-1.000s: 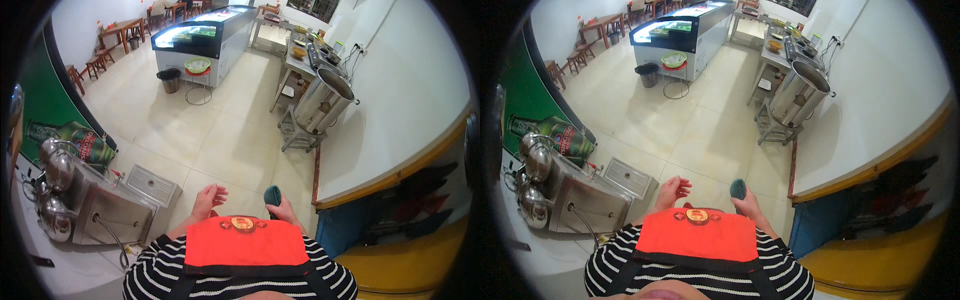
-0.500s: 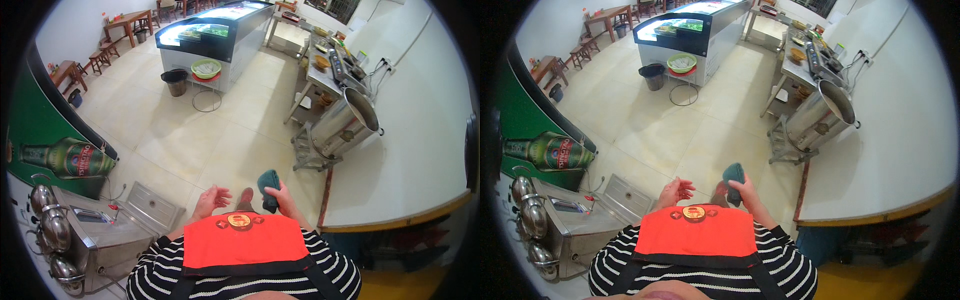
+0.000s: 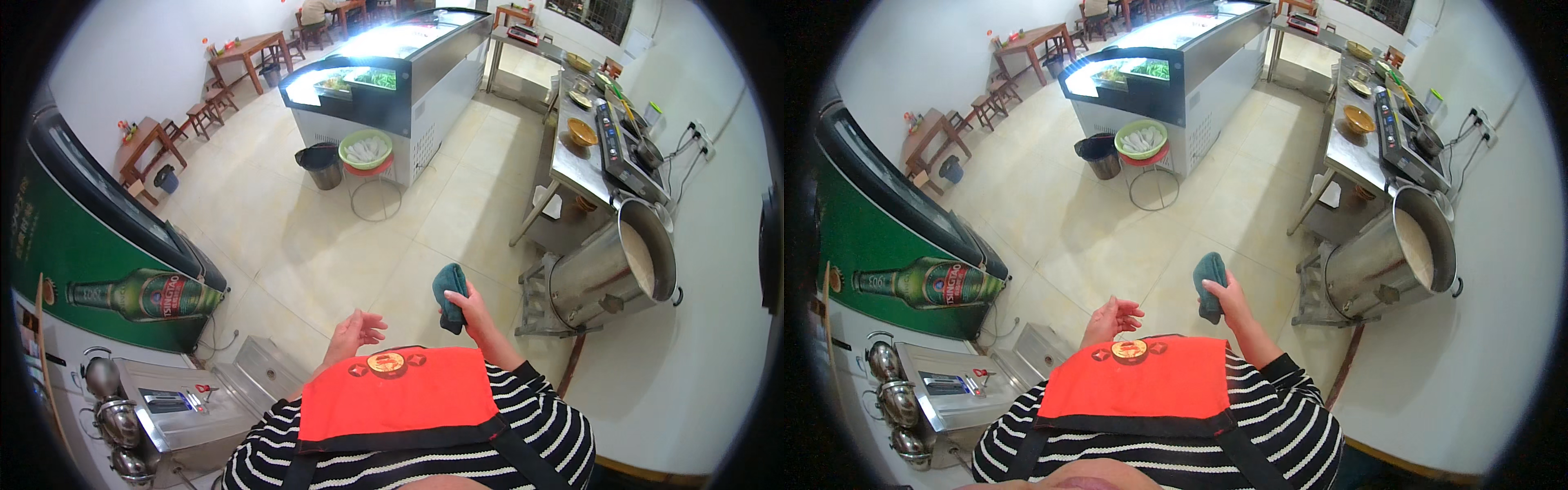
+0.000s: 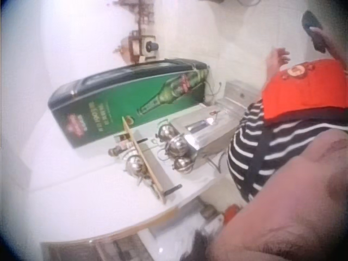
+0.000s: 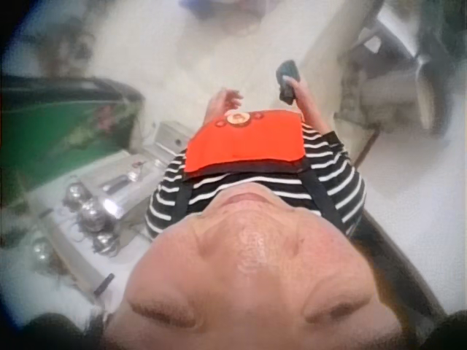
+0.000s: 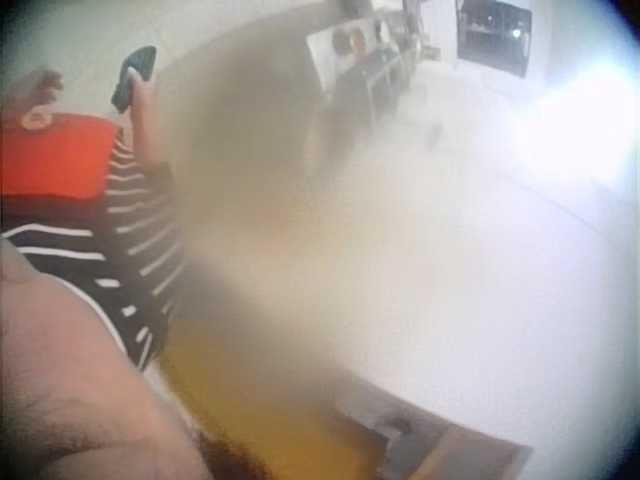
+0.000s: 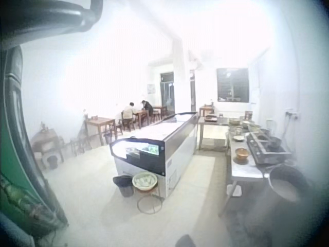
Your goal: The person wipes the glass lid and interior of a refrigerated food display case using a green cloth, then moves to a wooden table and wipes its surface. The person handles the cloth with both hands and moves between the display case and the table.
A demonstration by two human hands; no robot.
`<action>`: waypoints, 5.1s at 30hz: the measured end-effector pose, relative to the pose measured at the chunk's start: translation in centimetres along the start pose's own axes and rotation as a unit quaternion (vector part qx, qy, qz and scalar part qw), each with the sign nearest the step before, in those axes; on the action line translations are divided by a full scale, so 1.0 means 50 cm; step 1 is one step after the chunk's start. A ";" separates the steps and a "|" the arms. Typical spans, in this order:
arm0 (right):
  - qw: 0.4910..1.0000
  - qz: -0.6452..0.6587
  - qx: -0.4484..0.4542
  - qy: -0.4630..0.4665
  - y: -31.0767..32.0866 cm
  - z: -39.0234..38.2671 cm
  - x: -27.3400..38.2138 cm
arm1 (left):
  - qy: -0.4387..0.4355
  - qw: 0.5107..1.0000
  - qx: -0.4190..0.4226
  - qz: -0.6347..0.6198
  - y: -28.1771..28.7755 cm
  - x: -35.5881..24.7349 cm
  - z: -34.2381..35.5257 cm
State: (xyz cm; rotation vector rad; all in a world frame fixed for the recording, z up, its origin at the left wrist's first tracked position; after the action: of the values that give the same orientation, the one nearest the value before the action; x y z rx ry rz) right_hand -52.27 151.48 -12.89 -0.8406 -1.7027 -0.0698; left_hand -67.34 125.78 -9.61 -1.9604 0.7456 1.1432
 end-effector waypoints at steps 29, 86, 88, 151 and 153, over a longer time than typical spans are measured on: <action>0.986 -0.121 -0.114 0.029 0.351 0.752 0.440 | -0.163 0.974 0.062 0.148 -0.024 -0.407 1.194; 0.553 -0.790 -0.023 0.265 0.228 2.935 1.405 | -0.043 0.679 -0.403 0.612 -0.004 -0.926 1.882; 0.515 -0.827 -0.063 0.217 0.270 3.002 1.444 | -0.027 0.689 -0.406 0.600 -0.003 -0.925 1.883; 0.483 -0.643 0.390 0.449 -0.149 2.715 1.126 | 0.387 0.719 -0.306 0.490 0.332 -1.128 2.123; 0.569 -0.705 0.338 0.255 -0.039 2.910 1.248 | 0.373 0.725 -0.301 0.495 0.336 -1.126 2.128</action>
State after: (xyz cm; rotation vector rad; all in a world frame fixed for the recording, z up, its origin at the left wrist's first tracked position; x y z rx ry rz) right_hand -177.61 247.85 -4.72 1.1805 -1.2206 -0.6269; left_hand -154.39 210.05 0.10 -2.6782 2.3092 1.1996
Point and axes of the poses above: each hand's wrist, its own z-axis towards the middle knuckle, its own y-axis out of the back of the hand, x = y × z, the point moved 4 cm from there along z, towards the middle knuckle, and after that the axes turned 7 degrees about x, right-handed, at the moved point
